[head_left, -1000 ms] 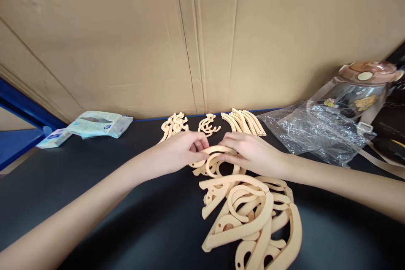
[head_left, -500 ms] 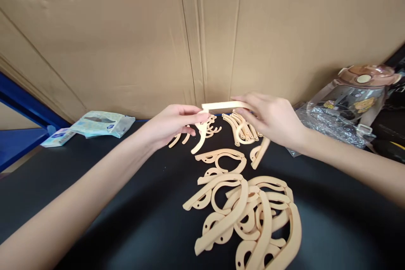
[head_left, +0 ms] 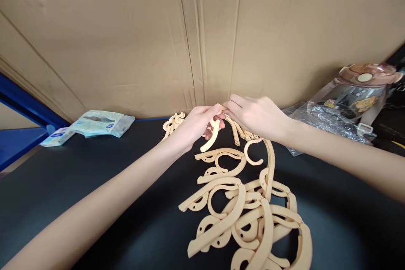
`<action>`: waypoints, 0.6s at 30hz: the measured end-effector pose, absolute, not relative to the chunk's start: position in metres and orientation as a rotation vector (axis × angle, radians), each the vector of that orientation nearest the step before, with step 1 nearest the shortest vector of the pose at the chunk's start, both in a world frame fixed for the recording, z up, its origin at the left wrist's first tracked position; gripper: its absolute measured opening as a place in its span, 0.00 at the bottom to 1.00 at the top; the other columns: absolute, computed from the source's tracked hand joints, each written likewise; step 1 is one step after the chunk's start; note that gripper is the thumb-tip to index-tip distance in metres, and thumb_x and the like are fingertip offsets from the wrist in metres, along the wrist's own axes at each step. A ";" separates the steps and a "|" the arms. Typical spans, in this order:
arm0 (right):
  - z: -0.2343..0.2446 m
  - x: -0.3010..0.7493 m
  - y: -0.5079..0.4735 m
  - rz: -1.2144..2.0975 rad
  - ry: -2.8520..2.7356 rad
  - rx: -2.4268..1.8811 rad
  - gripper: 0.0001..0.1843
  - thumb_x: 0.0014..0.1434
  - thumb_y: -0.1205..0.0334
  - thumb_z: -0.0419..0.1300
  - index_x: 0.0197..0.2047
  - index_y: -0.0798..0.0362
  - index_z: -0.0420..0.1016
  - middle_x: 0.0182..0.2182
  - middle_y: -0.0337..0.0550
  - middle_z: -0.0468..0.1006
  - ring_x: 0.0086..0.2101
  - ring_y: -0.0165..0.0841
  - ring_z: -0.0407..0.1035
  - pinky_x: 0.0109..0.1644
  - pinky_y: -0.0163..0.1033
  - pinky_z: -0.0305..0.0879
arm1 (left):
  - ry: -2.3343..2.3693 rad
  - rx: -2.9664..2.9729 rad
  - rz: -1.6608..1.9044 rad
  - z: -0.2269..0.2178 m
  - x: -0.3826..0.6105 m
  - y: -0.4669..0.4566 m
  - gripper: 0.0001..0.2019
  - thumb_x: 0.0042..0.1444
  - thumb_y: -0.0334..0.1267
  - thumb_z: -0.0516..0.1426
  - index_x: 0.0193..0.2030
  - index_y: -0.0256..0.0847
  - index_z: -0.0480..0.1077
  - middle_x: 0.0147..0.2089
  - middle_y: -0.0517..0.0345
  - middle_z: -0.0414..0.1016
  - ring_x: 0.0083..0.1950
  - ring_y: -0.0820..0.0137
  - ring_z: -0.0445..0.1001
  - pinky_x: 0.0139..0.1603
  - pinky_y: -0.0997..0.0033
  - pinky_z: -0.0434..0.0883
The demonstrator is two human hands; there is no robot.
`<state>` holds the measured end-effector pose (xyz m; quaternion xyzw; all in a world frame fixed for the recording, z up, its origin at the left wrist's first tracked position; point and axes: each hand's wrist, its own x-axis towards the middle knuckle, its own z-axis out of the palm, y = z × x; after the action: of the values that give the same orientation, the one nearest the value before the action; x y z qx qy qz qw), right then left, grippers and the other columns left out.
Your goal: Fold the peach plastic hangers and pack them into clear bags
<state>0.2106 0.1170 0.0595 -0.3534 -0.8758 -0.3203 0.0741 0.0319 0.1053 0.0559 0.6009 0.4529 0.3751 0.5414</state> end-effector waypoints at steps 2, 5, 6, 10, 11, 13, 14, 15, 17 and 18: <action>0.057 0.206 0.116 -0.978 -2.635 -1.080 0.16 0.67 0.74 0.41 0.40 0.59 0.70 0.34 0.49 0.73 0.32 0.34 0.67 0.25 0.38 0.45 | 1.082 1.459 0.885 0.058 0.036 0.105 0.16 0.67 0.41 0.47 0.30 0.36 0.66 0.25 0.58 0.66 0.20 0.78 0.59 0.17 0.80 0.53; 0.053 0.200 0.122 -0.832 -2.597 -1.081 0.19 0.66 0.75 0.37 0.41 0.61 0.69 0.35 0.55 0.74 0.35 0.38 0.68 0.29 0.39 0.50 | 1.100 1.502 0.929 0.058 0.045 0.102 0.17 0.68 0.40 0.44 0.28 0.40 0.59 0.25 0.61 0.63 0.20 0.78 0.56 0.18 0.79 0.52; 0.052 0.199 0.126 -0.661 -2.571 -1.106 0.18 0.67 0.73 0.39 0.42 0.62 0.69 0.35 0.56 0.75 0.35 0.39 0.68 0.30 0.39 0.51 | 1.112 1.520 0.956 0.056 0.049 0.100 0.17 0.69 0.40 0.43 0.28 0.40 0.58 0.25 0.62 0.63 0.20 0.78 0.56 0.19 0.78 0.52; 0.056 0.209 0.153 -0.020 -2.365 -1.273 0.11 0.66 0.67 0.46 0.39 0.60 0.68 0.28 0.51 0.75 0.28 0.36 0.69 0.28 0.37 0.55 | 1.182 1.672 0.984 0.045 0.052 0.101 0.18 0.67 0.38 0.46 0.25 0.39 0.63 0.25 0.62 0.66 0.26 0.75 0.61 0.28 0.76 0.59; 0.058 0.214 0.159 0.049 -2.320 -1.299 0.12 0.67 0.67 0.45 0.38 0.59 0.67 0.25 0.47 0.73 0.24 0.34 0.68 0.27 0.37 0.56 | 1.202 1.709 0.965 0.041 0.049 0.104 0.17 0.66 0.37 0.49 0.25 0.39 0.66 0.26 0.61 0.68 0.29 0.73 0.64 0.32 0.75 0.61; 0.065 0.223 0.168 0.220 -2.236 -1.310 0.16 0.69 0.66 0.39 0.37 0.56 0.67 0.22 0.41 0.71 0.20 0.30 0.66 0.25 0.35 0.60 | 1.255 1.748 0.930 0.034 0.041 0.117 0.15 0.63 0.37 0.53 0.25 0.39 0.71 0.29 0.60 0.73 0.35 0.70 0.69 0.40 0.73 0.64; 0.068 0.227 0.170 0.326 -2.190 -1.302 0.17 0.69 0.65 0.39 0.37 0.55 0.67 0.21 0.40 0.71 0.19 0.29 0.65 0.24 0.34 0.61 | 1.290 1.748 0.924 0.030 0.036 0.125 0.13 0.61 0.38 0.54 0.27 0.39 0.73 0.31 0.59 0.75 0.38 0.67 0.70 0.43 0.71 0.64; 0.072 0.230 0.170 0.446 -2.125 -1.288 0.17 0.69 0.65 0.39 0.37 0.54 0.67 0.21 0.38 0.70 0.18 0.28 0.65 0.24 0.34 0.62 | 1.329 1.739 0.926 0.028 0.030 0.134 0.11 0.60 0.39 0.55 0.29 0.39 0.75 0.34 0.57 0.76 0.42 0.64 0.72 0.46 0.69 0.65; 0.078 0.232 0.167 0.703 -1.916 -1.236 0.14 0.68 0.65 0.45 0.35 0.53 0.69 0.20 0.37 0.70 0.18 0.27 0.65 0.23 0.34 0.62 | 1.409 1.707 0.956 0.024 0.023 0.148 0.09 0.56 0.40 0.58 0.35 0.38 0.76 0.42 0.52 0.78 0.51 0.58 0.71 0.53 0.64 0.63; 0.080 0.232 0.165 0.796 -1.804 -1.203 0.12 0.67 0.65 0.47 0.34 0.53 0.69 0.20 0.36 0.70 0.18 0.27 0.64 0.23 0.34 0.62 | 1.439 1.687 0.977 0.023 0.022 0.152 0.10 0.55 0.41 0.59 0.40 0.37 0.75 0.48 0.49 0.77 0.57 0.55 0.67 0.57 0.62 0.61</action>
<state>0.2318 0.1649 0.0804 -0.4765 -0.7145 0.3152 0.4038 0.0222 0.1517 0.0227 0.6519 0.5558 0.3776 0.3515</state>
